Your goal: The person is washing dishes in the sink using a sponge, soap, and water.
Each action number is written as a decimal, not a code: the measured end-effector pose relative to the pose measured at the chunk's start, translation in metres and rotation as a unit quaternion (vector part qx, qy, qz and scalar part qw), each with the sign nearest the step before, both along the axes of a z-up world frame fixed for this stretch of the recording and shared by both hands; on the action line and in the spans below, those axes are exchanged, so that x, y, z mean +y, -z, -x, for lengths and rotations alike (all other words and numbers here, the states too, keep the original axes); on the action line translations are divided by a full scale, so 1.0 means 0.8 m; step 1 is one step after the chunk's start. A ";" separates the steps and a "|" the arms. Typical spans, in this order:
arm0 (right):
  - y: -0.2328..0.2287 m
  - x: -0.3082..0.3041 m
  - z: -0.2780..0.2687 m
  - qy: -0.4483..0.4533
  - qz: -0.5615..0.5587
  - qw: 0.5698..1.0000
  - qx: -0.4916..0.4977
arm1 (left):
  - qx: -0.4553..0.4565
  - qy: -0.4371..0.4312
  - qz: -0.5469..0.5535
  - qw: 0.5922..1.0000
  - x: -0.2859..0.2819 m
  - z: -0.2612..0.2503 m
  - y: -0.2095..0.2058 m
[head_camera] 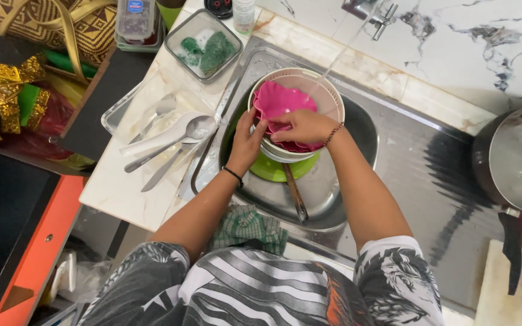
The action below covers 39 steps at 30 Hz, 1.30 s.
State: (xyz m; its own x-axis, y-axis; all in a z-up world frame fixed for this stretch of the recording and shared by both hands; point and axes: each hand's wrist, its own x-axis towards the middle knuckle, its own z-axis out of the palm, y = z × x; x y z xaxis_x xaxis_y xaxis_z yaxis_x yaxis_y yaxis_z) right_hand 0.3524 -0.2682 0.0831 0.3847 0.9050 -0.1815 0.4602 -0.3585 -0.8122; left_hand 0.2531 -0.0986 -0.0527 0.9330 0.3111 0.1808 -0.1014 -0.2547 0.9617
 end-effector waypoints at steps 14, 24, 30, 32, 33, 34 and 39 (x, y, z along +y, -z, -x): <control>-0.017 -0.017 0.073 0.135 0.040 0.912 -0.385 | 0.005 0.018 -0.032 0.999 0.003 0.001 -0.014; -0.002 -0.036 0.101 0.229 0.022 0.861 -0.453 | -0.020 -0.011 -0.017 1.000 0.025 -0.025 0.037; -0.023 -0.058 0.124 0.147 -0.041 0.821 -0.549 | 0.090 -0.043 -0.119 0.988 0.019 -0.008 -0.091; -0.024 -0.070 0.123 0.134 -0.033 0.810 -0.570 | 0.108 -0.003 -0.078 0.991 0.017 -0.014 -0.096; -0.025 -0.076 0.122 0.121 -0.025 0.798 -0.590 | 0.126 0.037 -0.037 0.991 0.016 -0.018 -0.098; -0.023 -0.080 0.120 0.120 -0.024 0.797 -0.591 | 0.125 0.037 -0.037 0.991 0.015 -0.025 -0.092; -0.022 -0.095 0.111 0.136 -0.012 0.779 -0.612 | 0.023 0.096 0.058 0.993 0.011 -0.057 -0.091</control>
State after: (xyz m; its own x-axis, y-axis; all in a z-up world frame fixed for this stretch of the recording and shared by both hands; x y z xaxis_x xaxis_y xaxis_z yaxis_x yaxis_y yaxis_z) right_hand 0.2633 -0.3443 0.1007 0.4347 0.7571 0.4877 0.8043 -0.5700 0.1679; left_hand 0.2984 -0.0895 0.0200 0.9836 0.1436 0.1095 -0.0923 -0.1213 0.9883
